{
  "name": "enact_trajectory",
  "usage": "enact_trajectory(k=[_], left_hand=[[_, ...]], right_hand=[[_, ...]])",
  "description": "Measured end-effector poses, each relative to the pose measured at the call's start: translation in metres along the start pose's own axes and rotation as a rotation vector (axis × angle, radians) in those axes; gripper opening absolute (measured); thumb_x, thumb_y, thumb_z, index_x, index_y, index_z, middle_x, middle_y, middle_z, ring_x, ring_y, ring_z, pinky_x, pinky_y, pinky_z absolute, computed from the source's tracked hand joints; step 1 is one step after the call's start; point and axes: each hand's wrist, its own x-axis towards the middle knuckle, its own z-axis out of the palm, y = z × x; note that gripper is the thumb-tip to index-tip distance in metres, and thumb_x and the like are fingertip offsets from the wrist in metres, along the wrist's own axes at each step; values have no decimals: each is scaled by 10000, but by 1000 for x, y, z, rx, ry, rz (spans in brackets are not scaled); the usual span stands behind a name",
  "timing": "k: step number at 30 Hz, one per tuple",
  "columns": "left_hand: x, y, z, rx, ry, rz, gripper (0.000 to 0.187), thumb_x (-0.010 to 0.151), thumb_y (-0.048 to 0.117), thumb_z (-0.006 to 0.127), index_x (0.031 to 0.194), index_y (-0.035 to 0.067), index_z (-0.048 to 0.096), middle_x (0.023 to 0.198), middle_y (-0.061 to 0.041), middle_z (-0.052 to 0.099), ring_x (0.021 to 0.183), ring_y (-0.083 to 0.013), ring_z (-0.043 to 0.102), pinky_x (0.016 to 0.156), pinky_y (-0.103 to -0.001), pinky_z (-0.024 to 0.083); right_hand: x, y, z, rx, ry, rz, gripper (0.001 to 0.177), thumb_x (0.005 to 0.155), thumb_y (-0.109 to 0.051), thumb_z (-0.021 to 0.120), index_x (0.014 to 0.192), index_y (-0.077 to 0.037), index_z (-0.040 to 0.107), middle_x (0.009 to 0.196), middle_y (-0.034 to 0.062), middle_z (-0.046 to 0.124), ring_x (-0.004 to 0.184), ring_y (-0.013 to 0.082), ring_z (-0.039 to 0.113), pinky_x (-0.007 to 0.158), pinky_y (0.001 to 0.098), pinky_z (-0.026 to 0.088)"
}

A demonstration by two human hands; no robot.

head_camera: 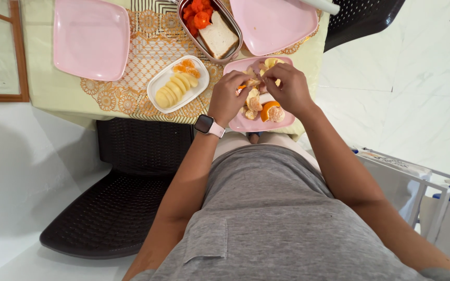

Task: Peeling an orange and breaking it into segments to place on a plate.

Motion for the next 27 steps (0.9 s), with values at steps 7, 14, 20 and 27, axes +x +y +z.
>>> enact_trajectory(k=[7,14,20,27], left_hand=[[3,-2,13,112,-27,58,263,834,28,758,1093,12,715,1033,-129,706,963,-349,679,842,-418,545],[-6,-20,39,-347,37,-216,222,908,41,770,1121,-5,730,1016,-88,759,840,-163,750,752,-272,600],[-10,-48,50,-733,119,-374,236,941,35,766,1166,-20,723,1025,-46,761,881,-70,698,794,-230,586],[-16,-45,54,-532,147,-346,238,907,33,799,1079,-25,645,976,-63,761,840,-90,707,760,-237,590]], right_hand=[[7,-5,-5,-56,-55,-160,153,887,-11,792,1029,-54,754,906,83,684,822,276,653,685,376,534],[4,-4,1,-18,51,-127,102,908,62,693,957,-14,647,913,118,632,866,301,611,658,362,535],[-2,29,4,34,39,-18,86,953,27,706,974,-3,628,912,101,629,812,266,618,648,337,519],[-4,19,2,140,-27,58,108,874,-45,799,947,-23,724,934,87,688,766,171,663,635,306,530]])
